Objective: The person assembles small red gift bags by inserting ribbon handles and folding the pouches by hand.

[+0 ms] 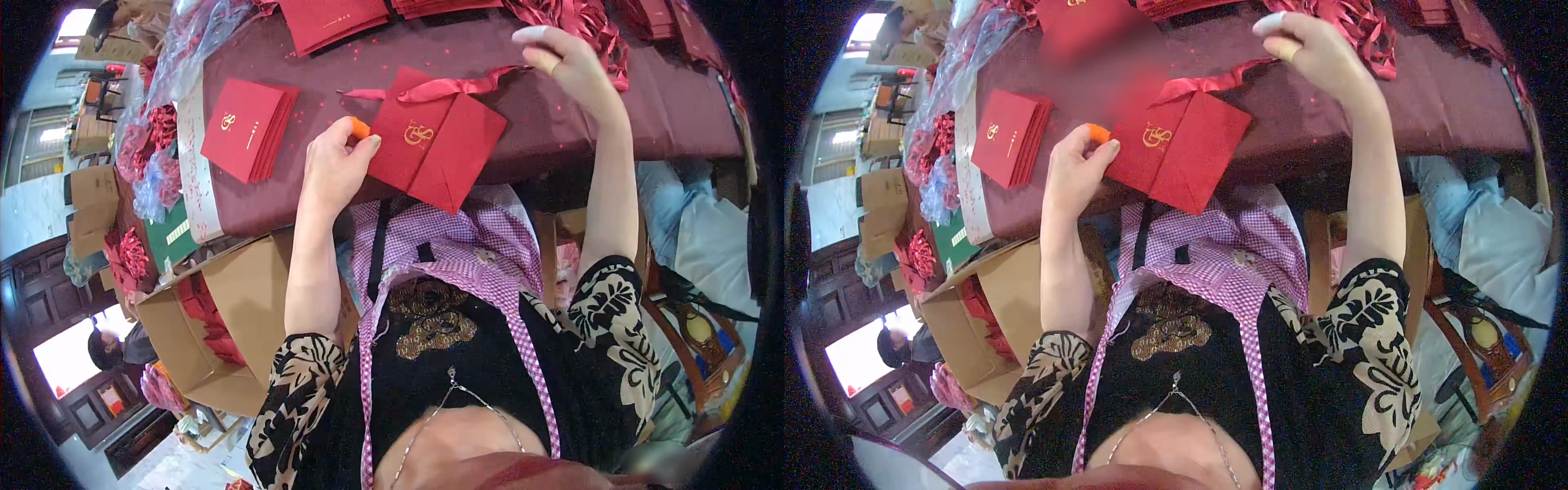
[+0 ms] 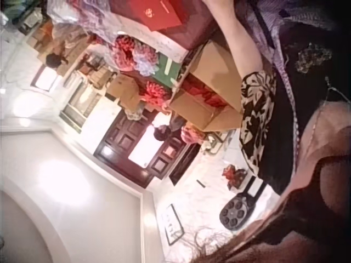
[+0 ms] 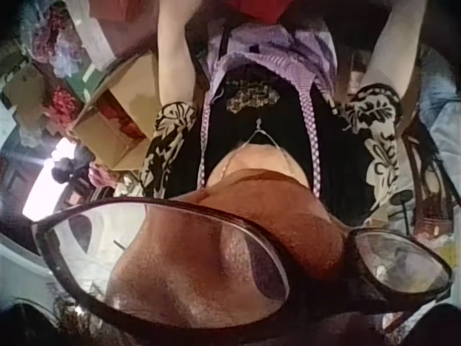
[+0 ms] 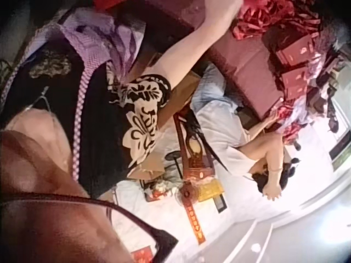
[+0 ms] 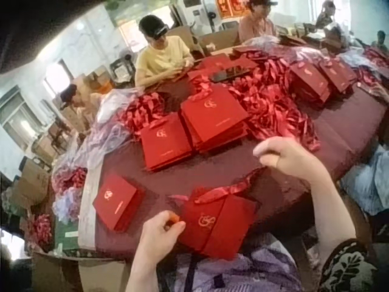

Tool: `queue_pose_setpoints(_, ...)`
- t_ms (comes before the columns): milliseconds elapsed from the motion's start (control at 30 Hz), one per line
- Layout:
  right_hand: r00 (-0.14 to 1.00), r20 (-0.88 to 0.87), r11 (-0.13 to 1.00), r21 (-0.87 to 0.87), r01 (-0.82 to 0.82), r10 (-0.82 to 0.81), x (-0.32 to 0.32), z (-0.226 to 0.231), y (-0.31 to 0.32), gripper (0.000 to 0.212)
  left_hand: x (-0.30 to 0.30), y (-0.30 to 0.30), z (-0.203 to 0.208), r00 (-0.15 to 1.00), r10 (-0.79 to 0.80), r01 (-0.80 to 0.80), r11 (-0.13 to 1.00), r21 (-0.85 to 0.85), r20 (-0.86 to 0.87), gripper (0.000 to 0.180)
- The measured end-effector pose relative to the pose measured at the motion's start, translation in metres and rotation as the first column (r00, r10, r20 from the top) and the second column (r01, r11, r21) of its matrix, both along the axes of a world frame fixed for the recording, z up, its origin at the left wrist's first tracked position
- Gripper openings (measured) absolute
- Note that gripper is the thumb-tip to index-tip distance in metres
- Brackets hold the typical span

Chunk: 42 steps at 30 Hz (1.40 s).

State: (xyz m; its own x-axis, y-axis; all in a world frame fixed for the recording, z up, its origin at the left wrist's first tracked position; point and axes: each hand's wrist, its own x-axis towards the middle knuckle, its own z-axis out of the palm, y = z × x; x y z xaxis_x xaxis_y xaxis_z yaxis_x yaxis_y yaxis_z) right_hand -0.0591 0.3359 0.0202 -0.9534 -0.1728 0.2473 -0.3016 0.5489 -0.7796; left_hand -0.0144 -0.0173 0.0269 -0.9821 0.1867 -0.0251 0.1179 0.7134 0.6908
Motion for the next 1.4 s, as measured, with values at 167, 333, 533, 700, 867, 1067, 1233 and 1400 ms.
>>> queue_pose_setpoints(167, 0.948, -0.313, 0.937, 0.346, 0.051, 0.064, 0.001, -0.034, -0.004, 0.013, -0.003, -0.005, 0.0, 0.999, 0.007, -0.012, 0.994, 0.107, 0.05, 0.02)
queue_pose_setpoints(333, 0.981, 0.132, 0.987, -0.053, 0.151, -0.143, 0.011, -0.012, -0.012, 0.021, -0.002, -0.009, -0.006, 0.996, 0.091, -0.087, 0.975, 0.204, -0.011, 0.019)
queue_pose_setpoints(533, 0.925, 0.261, 0.776, -0.628, -0.055, 0.277, 0.032, 0.006, -0.028, 0.026, -0.005, -0.006, -0.014, 0.983, 0.163, -0.182, 0.927, 0.329, 0.084, 0.018)
queue_pose_setpoints(700, 0.808, 0.151, 0.434, -0.89, -0.14, 0.57, 0.046, -0.002, -0.038, 0.034, -0.003, -0.007, -0.015, 0.977, 0.138, -0.2, 0.857, 0.475, 0.163, 0.017)
queue_pose_setpoints(867, 0.905, 0.278, 0.746, -0.663, -0.062, 0.322, 0.053, -0.008, -0.053, 0.028, -0.001, -0.009, -0.013, 0.976, 0.135, -0.204, 0.85, 0.485, 0.173, 0.019)
queue_pose_setpoints(1067, 0.928, -0.358, 0.986, -0.159, 0.047, -0.102, 0.051, 0.015, -0.067, 0.019, 0.002, -0.004, -0.01, 0.982, 0.169, -0.187, 0.872, 0.452, 0.081, 0.019)
queue_pose_setpoints(1233, 0.865, -0.495, 0.99, -0.054, -0.13, 0.087, 0.058, 0.033, -0.097, 0.019, 0.005, 0.003, -0.002, 0.982, 0.178, -0.184, 0.881, 0.436, 0.056, 0.018)
queue_pose_setpoints(1400, 0.913, -0.375, 0.986, 0.005, -0.17, 0.159, 0.059, 0.013, -0.144, 0.012, 0.009, 0.014, 0.01, 0.986, 0.158, -0.162, 0.854, 0.494, 0.05, 0.018)
